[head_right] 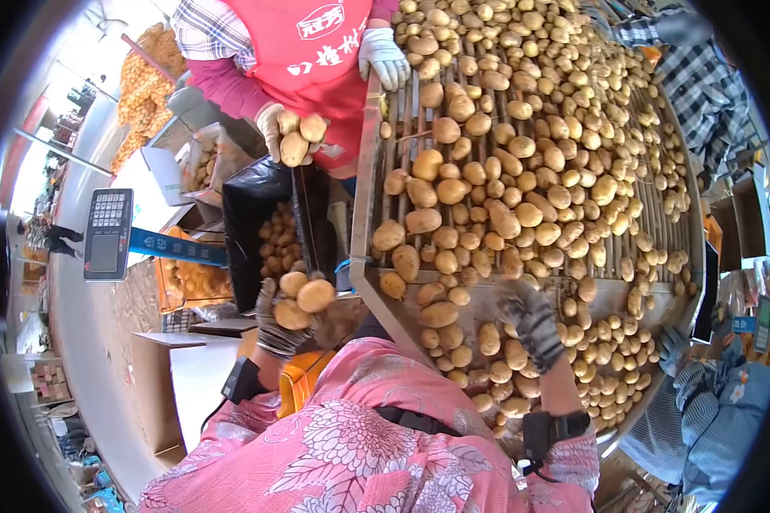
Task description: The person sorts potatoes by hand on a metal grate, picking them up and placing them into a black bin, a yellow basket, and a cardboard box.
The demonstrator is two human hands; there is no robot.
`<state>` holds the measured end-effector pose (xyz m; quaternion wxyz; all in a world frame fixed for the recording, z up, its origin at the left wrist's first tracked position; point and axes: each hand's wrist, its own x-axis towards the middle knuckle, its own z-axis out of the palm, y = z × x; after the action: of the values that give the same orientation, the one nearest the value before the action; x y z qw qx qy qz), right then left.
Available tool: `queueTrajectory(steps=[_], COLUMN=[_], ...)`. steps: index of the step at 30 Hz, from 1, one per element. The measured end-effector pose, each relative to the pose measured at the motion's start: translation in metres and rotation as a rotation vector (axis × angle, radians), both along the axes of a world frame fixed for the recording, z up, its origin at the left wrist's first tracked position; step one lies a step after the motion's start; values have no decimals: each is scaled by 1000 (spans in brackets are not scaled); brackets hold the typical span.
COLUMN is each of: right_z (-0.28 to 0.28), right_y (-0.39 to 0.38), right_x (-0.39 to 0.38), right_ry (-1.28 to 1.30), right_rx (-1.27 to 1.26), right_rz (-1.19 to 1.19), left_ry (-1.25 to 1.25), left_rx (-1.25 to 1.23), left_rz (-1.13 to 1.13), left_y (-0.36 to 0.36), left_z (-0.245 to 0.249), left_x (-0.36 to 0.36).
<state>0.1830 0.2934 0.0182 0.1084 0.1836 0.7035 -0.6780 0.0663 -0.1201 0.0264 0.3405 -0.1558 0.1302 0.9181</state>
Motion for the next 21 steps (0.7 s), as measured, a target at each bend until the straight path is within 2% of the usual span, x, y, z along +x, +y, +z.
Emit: queueTrajectory(steps=[2, 3, 4, 6, 8, 9, 10, 12, 13, 15, 16, 17, 18, 19, 21], right_z=[-11, -12, -12, 1, -2, 1, -7, -3, -21, -10, -5, -6, -9, -11, -20], right_y=[6, 12, 17, 21, 25, 26, 31, 21, 21, 14, 11, 13, 14, 16, 25], right_x=[23, 35, 46, 60, 86, 94, 107, 121, 132, 128, 127, 128, 132, 134, 146], right_ry=[23, -7, -39, -96, 66, 37, -31, -30, -57, -139, -220, -161, -120, -152, -173], right_rx=[-158, -81, -2, 16, 144, 132, 106, 95, 321, 254, 192, 264, 209, 179, 177], right_rz=[-171, -179, -189, -290, -338, -361, -367, -297, -197, -219, -237, -199, -255, -294, -296], left_ry=[-186, -220, -227, -853, -286, -82, -76, 443, 771, 1426, 1435, 1834, 2258, 2279, 2001], left_rx=[-264, -419, -423, 126, -965, -888, -881, -1037, -1201, -1636, -1627, -1837, -2006, -1970, -2045], left_rz=[206, 373, 364, 380, 131, -58, -96, -286, -253, -391, -394, -507, -615, -613, -1185], left_y=[-32, -41, -73, -130, -94, -87, -65, -7, 21, 61, 85, 111, 130, 141, 158], left_z=[-10, -19, -45, -102, -81, -74, -55, -15, -11, -12, 1, 24, 35, 28, 8], left_x=[-11, -18, -23, -30, -19, -20, -23, -22, -23, -42, -47, -49, -52, -55, -60])
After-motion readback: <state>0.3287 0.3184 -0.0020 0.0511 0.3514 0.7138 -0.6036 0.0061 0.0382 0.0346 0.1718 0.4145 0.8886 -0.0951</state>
